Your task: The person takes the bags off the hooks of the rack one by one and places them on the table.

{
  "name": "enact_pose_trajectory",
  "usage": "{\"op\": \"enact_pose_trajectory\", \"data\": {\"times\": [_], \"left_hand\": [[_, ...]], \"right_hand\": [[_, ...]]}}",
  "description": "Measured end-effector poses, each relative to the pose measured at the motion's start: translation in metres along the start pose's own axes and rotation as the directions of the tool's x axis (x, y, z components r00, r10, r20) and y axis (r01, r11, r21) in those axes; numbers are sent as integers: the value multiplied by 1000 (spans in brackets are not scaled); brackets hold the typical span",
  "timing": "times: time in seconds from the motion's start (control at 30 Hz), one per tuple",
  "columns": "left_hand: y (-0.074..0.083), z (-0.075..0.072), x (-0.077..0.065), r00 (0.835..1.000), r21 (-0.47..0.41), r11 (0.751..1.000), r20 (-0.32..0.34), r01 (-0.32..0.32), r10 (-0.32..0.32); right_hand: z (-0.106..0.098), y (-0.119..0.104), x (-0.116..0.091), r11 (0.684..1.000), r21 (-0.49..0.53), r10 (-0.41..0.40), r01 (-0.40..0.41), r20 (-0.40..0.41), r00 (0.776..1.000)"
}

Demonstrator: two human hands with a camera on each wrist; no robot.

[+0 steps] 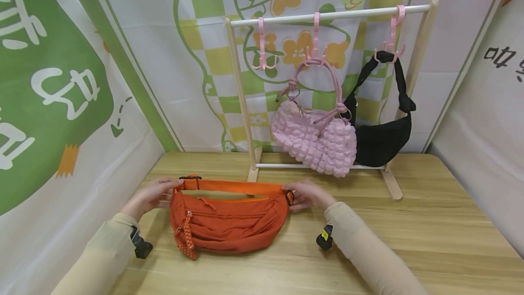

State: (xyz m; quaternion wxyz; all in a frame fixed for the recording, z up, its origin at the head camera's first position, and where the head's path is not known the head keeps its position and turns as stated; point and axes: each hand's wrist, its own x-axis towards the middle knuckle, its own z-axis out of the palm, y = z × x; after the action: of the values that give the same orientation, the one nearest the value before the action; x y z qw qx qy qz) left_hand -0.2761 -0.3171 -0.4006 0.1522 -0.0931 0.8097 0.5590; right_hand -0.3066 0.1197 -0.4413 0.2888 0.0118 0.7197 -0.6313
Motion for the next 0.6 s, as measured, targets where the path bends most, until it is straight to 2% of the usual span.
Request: {"op": "enact_pose_trajectory", "data": {"times": [0.3, 0.6], "left_hand": [[-6, -2, 4, 1000, 23, 1000, 8, 5, -5], [-14, -3, 8, 1000, -33, 999, 26, 14, -13]], "right_hand": [[2, 0, 4, 998, -53, 28, -30, -39, 999], [7, -1, 5, 994, -108, 25, -35, -86, 996]]}}
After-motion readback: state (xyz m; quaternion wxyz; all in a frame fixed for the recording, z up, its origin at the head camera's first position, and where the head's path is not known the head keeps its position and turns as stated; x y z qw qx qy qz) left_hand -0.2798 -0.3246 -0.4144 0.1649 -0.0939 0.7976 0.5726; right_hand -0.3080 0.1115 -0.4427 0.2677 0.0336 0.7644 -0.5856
